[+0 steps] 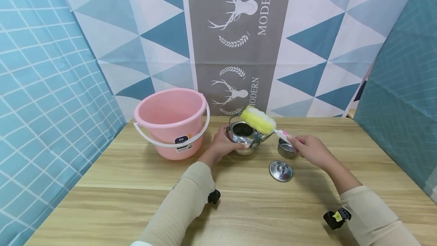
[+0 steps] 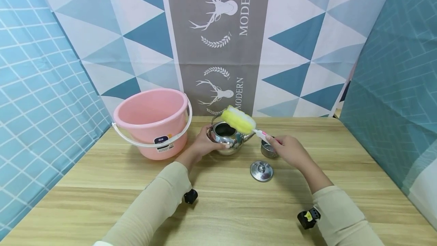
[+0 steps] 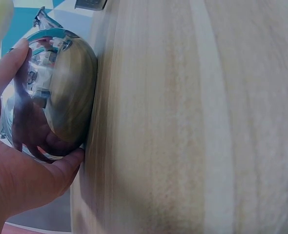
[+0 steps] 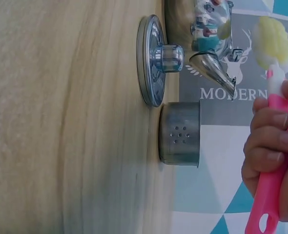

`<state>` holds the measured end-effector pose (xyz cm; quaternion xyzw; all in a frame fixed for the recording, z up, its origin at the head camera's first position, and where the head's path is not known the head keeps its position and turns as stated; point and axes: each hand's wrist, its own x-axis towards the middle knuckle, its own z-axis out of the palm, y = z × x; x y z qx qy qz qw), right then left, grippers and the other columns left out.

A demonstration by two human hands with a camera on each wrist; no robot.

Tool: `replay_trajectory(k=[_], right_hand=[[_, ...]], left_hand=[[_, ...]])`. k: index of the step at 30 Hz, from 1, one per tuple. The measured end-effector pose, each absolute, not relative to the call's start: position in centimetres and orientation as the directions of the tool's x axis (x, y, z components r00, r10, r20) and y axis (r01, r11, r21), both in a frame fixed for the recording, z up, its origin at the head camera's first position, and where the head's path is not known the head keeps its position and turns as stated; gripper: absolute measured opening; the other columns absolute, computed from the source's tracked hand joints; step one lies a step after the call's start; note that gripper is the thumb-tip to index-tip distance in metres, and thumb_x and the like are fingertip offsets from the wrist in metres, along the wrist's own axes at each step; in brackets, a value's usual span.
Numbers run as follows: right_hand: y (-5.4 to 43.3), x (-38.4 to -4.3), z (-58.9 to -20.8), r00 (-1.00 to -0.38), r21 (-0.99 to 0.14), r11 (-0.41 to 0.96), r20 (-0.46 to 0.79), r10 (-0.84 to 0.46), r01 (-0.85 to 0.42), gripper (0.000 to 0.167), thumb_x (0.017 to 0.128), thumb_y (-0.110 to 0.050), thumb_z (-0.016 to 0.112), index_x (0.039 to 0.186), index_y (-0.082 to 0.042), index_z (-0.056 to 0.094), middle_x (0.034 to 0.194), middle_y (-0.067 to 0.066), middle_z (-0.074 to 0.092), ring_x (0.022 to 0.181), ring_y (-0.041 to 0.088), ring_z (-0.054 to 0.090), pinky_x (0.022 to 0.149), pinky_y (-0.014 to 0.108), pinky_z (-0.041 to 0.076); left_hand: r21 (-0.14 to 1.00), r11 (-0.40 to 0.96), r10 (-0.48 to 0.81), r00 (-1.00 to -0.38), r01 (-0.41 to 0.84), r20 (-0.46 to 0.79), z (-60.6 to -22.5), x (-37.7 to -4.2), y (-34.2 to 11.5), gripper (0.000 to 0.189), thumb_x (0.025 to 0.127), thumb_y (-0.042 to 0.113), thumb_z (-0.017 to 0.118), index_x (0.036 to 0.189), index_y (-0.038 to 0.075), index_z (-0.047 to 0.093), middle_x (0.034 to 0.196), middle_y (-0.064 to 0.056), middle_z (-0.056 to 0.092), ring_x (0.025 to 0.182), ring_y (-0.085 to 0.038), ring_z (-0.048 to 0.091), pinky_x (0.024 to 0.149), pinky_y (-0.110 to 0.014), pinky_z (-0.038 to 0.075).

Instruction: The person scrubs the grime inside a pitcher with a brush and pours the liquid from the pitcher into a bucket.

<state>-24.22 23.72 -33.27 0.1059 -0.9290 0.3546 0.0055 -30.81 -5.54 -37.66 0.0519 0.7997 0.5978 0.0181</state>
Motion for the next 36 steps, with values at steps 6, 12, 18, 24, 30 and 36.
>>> replay_trajectory(k=[6, 12, 18, 24, 30, 36], right_hand=[[24.4, -24.0, -33.5, -0.969, -0.847, 0.525, -0.053, -0.243, -0.086, 0.056, 0.103, -0.048, 0.041, 0.082, 0.001, 0.056, 0.055, -0.003, 0.037, 0.043, 0.007, 0.028, 0.039, 0.021, 0.024], [25.7, -23.5, -33.5, -0.963, -0.904, 0.428, -0.120, -0.242, 0.005, 0.055, 0.102, -0.053, 0.040, 0.084, -0.002, 0.053, 0.060, -0.002, 0.039, 0.044, 0.008, 0.031, 0.040, 0.020, 0.027], [27.3, -23.3, -33.3, -0.965, -0.897, 0.435, -0.179, -0.189, 0.082, 0.058, 0.099, -0.059, 0.040, 0.082, -0.006, 0.053, 0.061, -0.002, 0.040, 0.045, 0.009, 0.033, 0.042, 0.020, 0.030], [29.3, -23.3, -32.9, -0.964, -0.873, 0.472, -0.217, -0.153, 0.122, 0.058, 0.099, -0.060, 0.036, 0.083, -0.007, 0.052, 0.061, -0.001, 0.042, 0.046, 0.010, 0.037, 0.043, 0.021, 0.032], [31.5, -22.9, -33.1, -0.962, -0.858, 0.496, -0.235, -0.143, 0.136, 0.056, 0.100, -0.059, 0.034, 0.082, -0.008, 0.052, 0.061, -0.002, 0.042, 0.046, 0.010, 0.037, 0.042, 0.022, 0.033], [33.7, -22.4, -33.4, -0.957, -0.832, 0.528, -0.267, -0.112, 0.170, 0.057, 0.100, -0.060, 0.033, 0.079, -0.009, 0.051, 0.059, -0.003, 0.039, 0.045, 0.009, 0.036, 0.043, 0.023, 0.033]], left_hand=[[0.958, 0.277, 0.096, -0.994, 0.068, 0.042, -37.7, -30.8, -5.5, 0.107, 0.059, 0.019, 0.095, 0.146, 0.010, 0.033, 0.138, -0.013, 0.046, 0.125, -0.027, 0.044, 0.108, -0.038, 0.034], [0.959, 0.277, 0.097, -0.994, 0.065, 0.039, -37.6, -30.7, -5.4, 0.106, 0.060, 0.018, 0.094, 0.146, 0.011, 0.033, 0.138, -0.013, 0.046, 0.125, -0.027, 0.044, 0.108, -0.039, 0.034], [0.959, 0.276, 0.096, -0.994, 0.071, 0.046, -37.5, -30.6, -5.3, 0.105, 0.060, 0.017, 0.094, 0.145, 0.010, 0.034, 0.138, -0.014, 0.046, 0.125, -0.028, 0.044, 0.108, -0.040, 0.034], [0.956, 0.284, 0.086, -0.995, 0.070, 0.047, -37.6, -30.8, -5.3, 0.105, 0.059, 0.017, 0.095, 0.145, 0.010, 0.035, 0.139, -0.016, 0.044, 0.126, -0.029, 0.042, 0.109, -0.041, 0.033], [0.955, 0.290, 0.088, -0.995, 0.060, 0.035, -37.7, -30.9, -5.4, 0.105, 0.059, 0.018, 0.094, 0.145, 0.010, 0.034, 0.139, -0.016, 0.044, 0.126, -0.029, 0.042, 0.109, -0.041, 0.033], [0.955, 0.292, 0.086, -0.996, 0.058, 0.034, -37.6, -30.8, -5.4, 0.104, 0.059, 0.018, 0.095, 0.144, 0.011, 0.035, 0.139, -0.015, 0.044, 0.126, -0.029, 0.042, 0.109, -0.042, 0.033]])
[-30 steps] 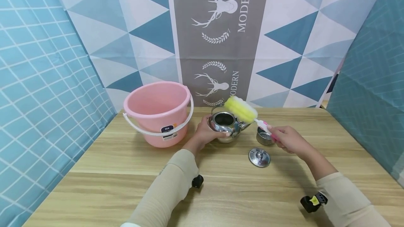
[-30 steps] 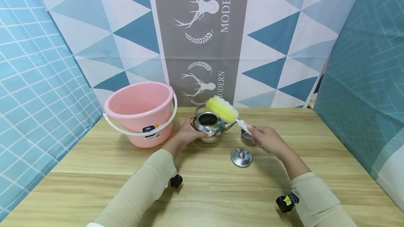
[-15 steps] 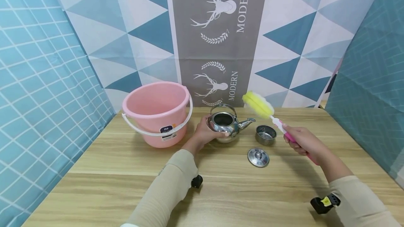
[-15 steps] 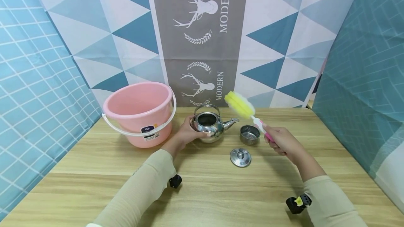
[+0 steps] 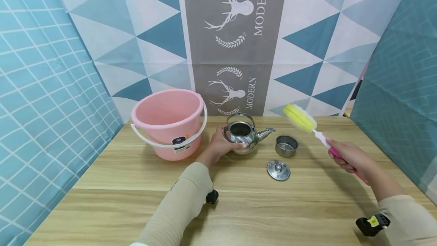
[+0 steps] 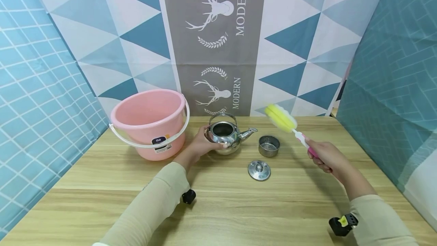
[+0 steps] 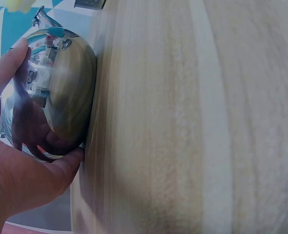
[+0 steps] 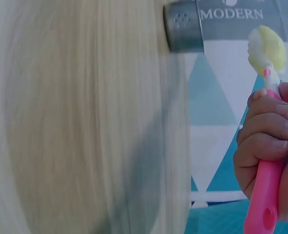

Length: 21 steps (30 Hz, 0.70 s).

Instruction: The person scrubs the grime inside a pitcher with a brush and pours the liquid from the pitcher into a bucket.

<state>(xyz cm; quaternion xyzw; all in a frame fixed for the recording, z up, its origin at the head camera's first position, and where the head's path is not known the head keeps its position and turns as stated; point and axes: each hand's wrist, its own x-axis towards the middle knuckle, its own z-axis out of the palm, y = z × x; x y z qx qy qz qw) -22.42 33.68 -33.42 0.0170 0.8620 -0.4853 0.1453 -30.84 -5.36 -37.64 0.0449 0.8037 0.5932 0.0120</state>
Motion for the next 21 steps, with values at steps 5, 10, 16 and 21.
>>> replay_trajectory(k=[5, 10, 16, 21], right_hand=[[34.8, -22.1, -33.8, -0.953, -0.805, 0.562, -0.289, -0.094, 0.188, 0.060, 0.100, -0.060, 0.033, 0.080, -0.007, 0.051, 0.057, -0.003, 0.039, 0.045, 0.010, 0.036, 0.042, 0.023, 0.033], [35.5, -21.9, -34.3, -0.951, -0.786, 0.584, -0.301, -0.076, 0.202, 0.060, 0.101, -0.059, 0.033, 0.078, -0.006, 0.051, 0.056, -0.004, 0.038, 0.043, 0.009, 0.035, 0.041, 0.023, 0.032], [35.8, -21.9, -35.0, -0.952, -0.775, 0.597, -0.300, -0.057, 0.209, 0.061, 0.100, -0.059, 0.034, 0.079, -0.006, 0.052, 0.056, -0.004, 0.038, 0.043, 0.009, 0.034, 0.040, 0.023, 0.031], [36.0, -21.9, -35.4, -0.953, -0.761, 0.612, -0.302, -0.040, 0.216, 0.060, 0.100, -0.059, 0.033, 0.076, -0.007, 0.051, 0.055, -0.004, 0.038, 0.044, 0.010, 0.034, 0.041, 0.024, 0.032]], left_hand=[[0.953, 0.294, 0.084, -0.996, 0.066, 0.043, -37.7, -30.8, -5.4, 0.104, 0.058, 0.018, 0.095, 0.144, 0.012, 0.036, 0.138, -0.016, 0.045, 0.126, -0.030, 0.042, 0.109, -0.042, 0.032], [0.952, 0.299, 0.085, -0.995, 0.066, 0.042, -37.7, -30.8, -5.4, 0.103, 0.058, 0.018, 0.095, 0.143, 0.013, 0.037, 0.137, -0.014, 0.046, 0.125, -0.029, 0.043, 0.108, -0.042, 0.033], [0.949, 0.309, 0.078, -0.996, 0.058, 0.035, -37.6, -30.7, -5.4, 0.104, 0.058, 0.020, 0.095, 0.143, 0.012, 0.036, 0.138, -0.015, 0.046, 0.126, -0.030, 0.043, 0.108, -0.042, 0.034], [0.948, 0.316, 0.080, -0.997, 0.039, 0.015, -37.5, -30.7, -5.4, 0.106, 0.059, 0.020, 0.095, 0.145, 0.013, 0.034, 0.140, -0.016, 0.043, 0.127, -0.030, 0.041, 0.109, -0.042, 0.033]])
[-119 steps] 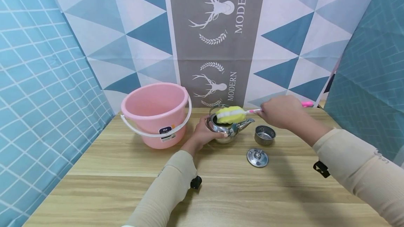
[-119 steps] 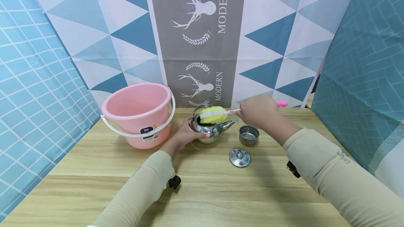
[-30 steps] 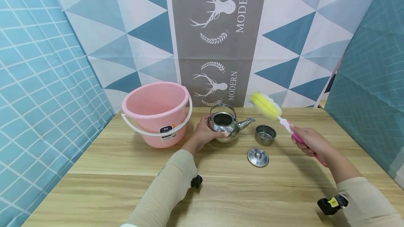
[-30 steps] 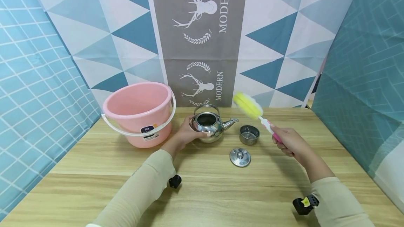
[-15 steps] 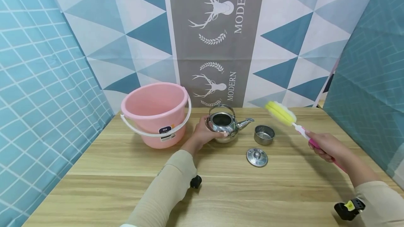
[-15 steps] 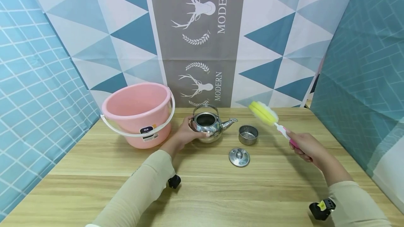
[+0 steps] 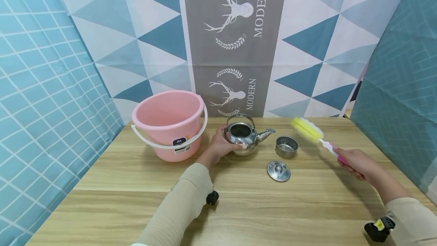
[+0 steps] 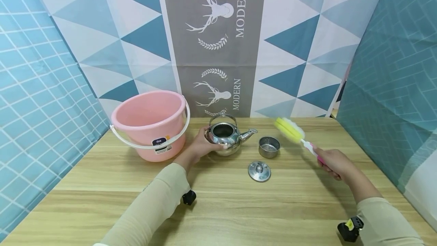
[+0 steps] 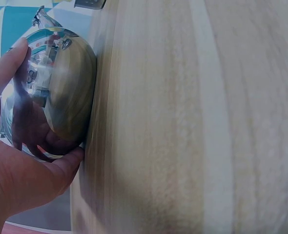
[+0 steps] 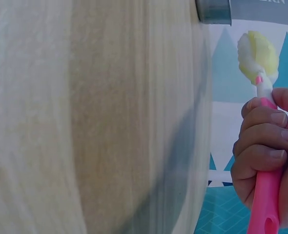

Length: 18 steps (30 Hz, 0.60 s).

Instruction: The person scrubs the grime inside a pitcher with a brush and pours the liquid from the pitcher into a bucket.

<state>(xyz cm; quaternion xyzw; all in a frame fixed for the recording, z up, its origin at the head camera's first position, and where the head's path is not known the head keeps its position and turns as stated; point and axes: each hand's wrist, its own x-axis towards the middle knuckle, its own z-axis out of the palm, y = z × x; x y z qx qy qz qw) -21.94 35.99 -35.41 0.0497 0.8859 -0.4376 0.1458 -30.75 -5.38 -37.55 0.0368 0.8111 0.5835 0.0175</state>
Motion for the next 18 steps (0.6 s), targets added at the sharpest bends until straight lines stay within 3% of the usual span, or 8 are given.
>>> replay_trajectory(k=[18], right_hand=[[36.4, -22.7, -36.6, -0.930, -0.702, 0.666, -0.366, -0.030, 0.254, 0.059, 0.102, -0.056, 0.029, 0.075, -0.009, 0.051, 0.055, -0.003, 0.037, 0.046, 0.011, 0.034, 0.043, 0.024, 0.029]], left_hand=[[0.950, 0.308, 0.092, -0.996, 0.047, 0.020, -37.8, -31.0, -5.5, 0.107, 0.059, 0.021, 0.095, 0.146, 0.013, 0.033, 0.139, -0.014, 0.044, 0.127, -0.028, 0.041, 0.109, -0.041, 0.032]])
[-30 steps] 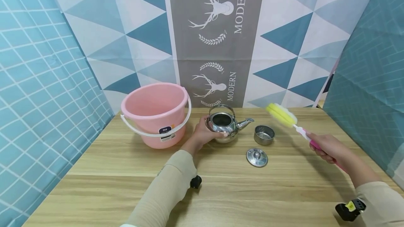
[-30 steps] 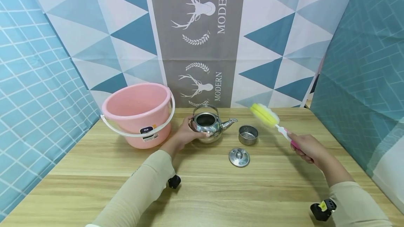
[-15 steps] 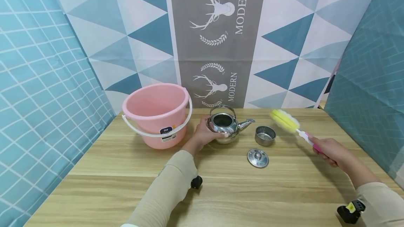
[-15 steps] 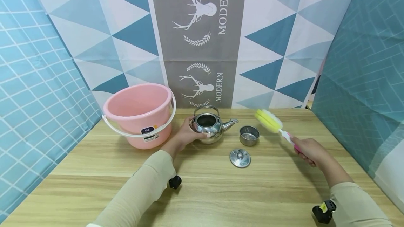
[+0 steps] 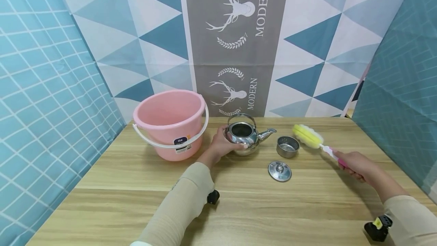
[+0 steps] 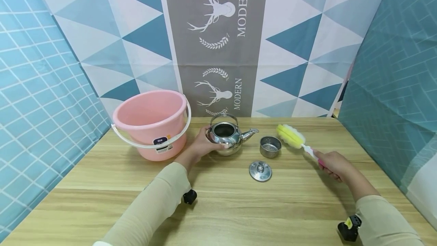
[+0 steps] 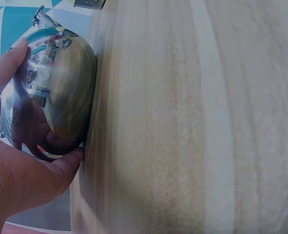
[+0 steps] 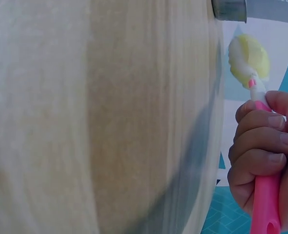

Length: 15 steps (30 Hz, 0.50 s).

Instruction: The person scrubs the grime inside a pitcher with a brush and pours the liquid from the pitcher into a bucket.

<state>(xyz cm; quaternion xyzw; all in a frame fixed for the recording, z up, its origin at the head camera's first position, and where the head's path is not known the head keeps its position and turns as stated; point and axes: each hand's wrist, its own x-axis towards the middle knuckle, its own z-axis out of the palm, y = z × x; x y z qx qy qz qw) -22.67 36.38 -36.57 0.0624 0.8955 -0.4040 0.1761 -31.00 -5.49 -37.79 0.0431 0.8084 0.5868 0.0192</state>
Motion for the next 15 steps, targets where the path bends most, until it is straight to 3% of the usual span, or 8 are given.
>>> replay_trajectory(k=[15], right_hand=[[35.91, -22.58, -36.78, -0.922, -0.652, 0.711, -0.387, -0.013, 0.264, 0.059, 0.103, -0.052, 0.023, 0.075, -0.009, 0.052, 0.062, 0.000, 0.046, 0.054, 0.015, 0.042, 0.050, 0.027, 0.035]], left_hand=[[0.953, 0.299, 0.094, -0.995, 0.051, 0.024, -37.84, -30.99, -5.44, 0.106, 0.059, 0.021, 0.095, 0.145, 0.013, 0.034, 0.138, -0.012, 0.046, 0.127, -0.027, 0.042, 0.109, -0.040, 0.032]])
